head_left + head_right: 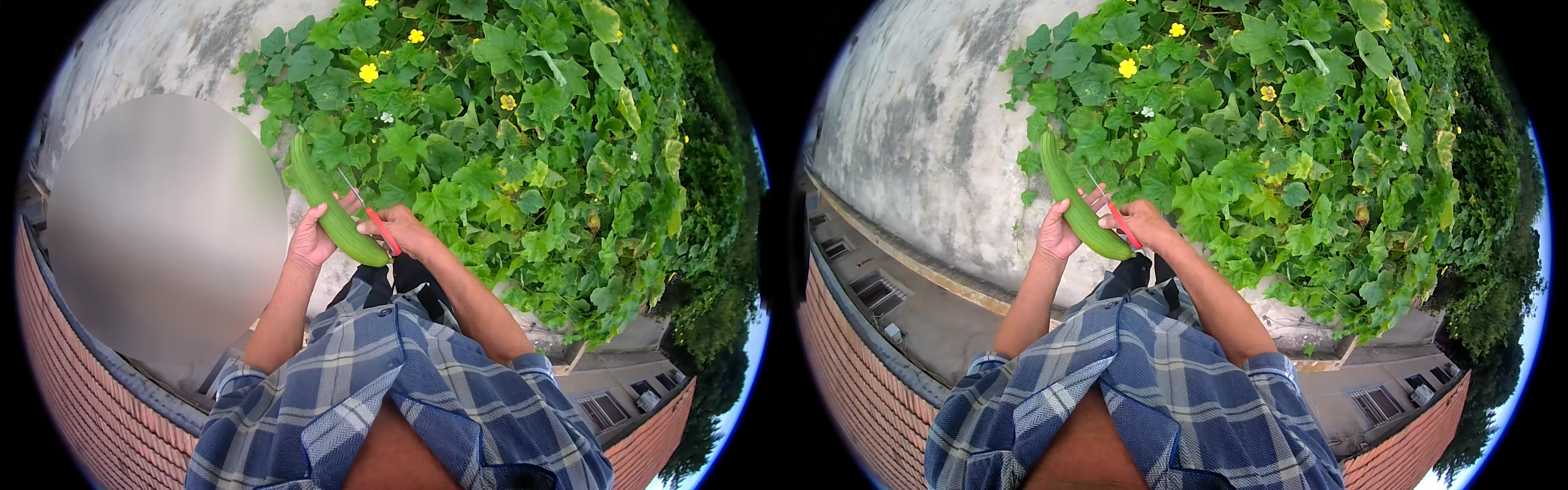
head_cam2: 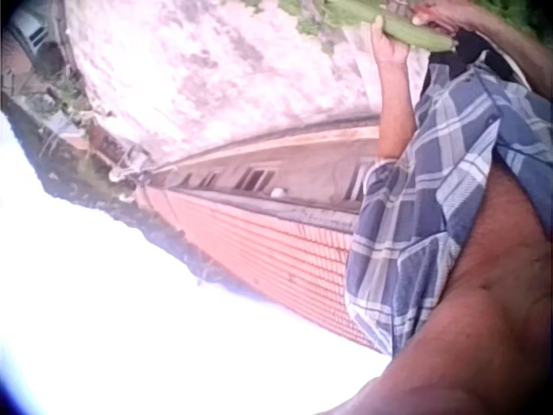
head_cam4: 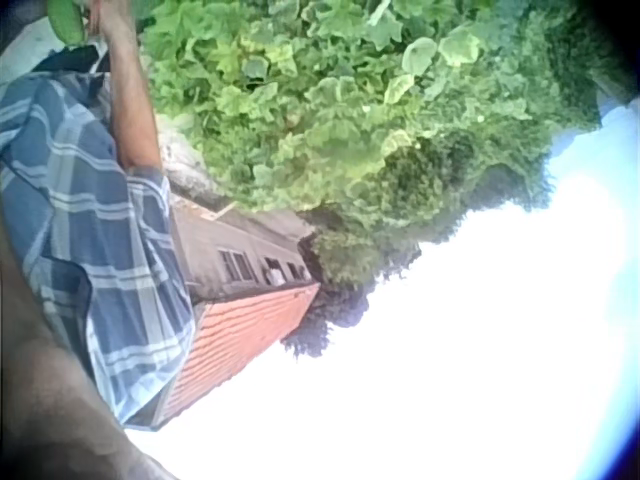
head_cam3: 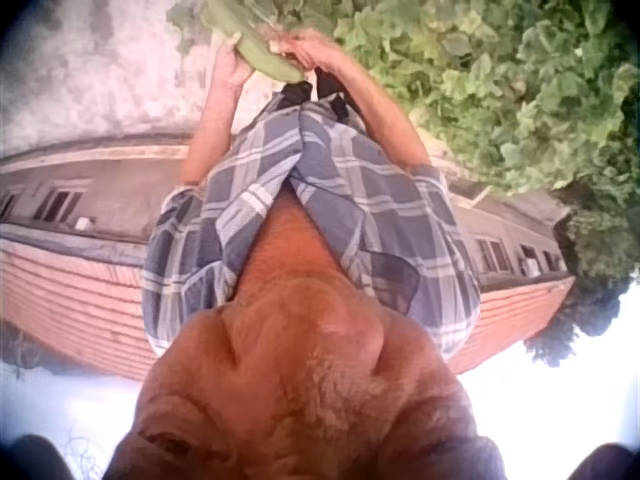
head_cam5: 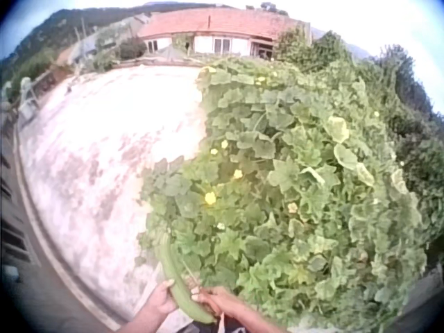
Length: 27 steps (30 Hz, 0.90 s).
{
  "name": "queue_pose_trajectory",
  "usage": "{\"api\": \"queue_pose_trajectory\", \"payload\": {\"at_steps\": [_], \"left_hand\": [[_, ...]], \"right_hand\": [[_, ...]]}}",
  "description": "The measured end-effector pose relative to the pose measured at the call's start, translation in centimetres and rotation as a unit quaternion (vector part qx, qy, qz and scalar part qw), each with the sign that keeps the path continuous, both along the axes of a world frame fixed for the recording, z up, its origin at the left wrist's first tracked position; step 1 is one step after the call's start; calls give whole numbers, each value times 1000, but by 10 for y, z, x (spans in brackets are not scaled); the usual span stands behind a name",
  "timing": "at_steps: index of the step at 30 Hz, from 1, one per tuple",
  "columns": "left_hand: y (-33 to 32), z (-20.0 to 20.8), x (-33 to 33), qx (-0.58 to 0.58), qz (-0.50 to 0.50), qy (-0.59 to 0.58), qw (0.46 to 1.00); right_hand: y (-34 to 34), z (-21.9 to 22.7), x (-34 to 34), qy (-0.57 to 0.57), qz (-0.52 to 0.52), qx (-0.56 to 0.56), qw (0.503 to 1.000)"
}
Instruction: The person uses red-handled scissors to trim vines and cut cucumbers from a rooftop garden. They move between different plant sections, snip stems, and collect harvested cucumbers in their hand.
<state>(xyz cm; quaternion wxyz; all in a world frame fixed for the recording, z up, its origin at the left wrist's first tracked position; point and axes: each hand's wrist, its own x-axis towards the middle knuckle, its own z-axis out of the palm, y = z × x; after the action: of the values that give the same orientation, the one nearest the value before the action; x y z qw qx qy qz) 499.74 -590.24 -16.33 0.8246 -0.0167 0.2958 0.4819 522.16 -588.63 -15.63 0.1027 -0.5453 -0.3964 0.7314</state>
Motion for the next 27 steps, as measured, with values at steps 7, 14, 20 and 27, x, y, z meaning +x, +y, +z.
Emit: {"api": "queue_pose_trajectory", "payload": {"at_steps": [7, 14, 20, 27], "left_hand": [[30, 28, 68, -18, -30, -47, 998], [83, -2, 100, -91, 42, 25, 995], [114, -79, 91, -201, 113, 117, 966], [145, -135, 77, -272, 95, 199, 937]], "right_hand": [[19, -12, 40, 287, -102, -238, 922], [22, -57, 79, 399, -311, -269, 820], [36, -44, 61, -78, -259, 62, 961], [69, -64, 2, -394, 66, 248, 883]]}}
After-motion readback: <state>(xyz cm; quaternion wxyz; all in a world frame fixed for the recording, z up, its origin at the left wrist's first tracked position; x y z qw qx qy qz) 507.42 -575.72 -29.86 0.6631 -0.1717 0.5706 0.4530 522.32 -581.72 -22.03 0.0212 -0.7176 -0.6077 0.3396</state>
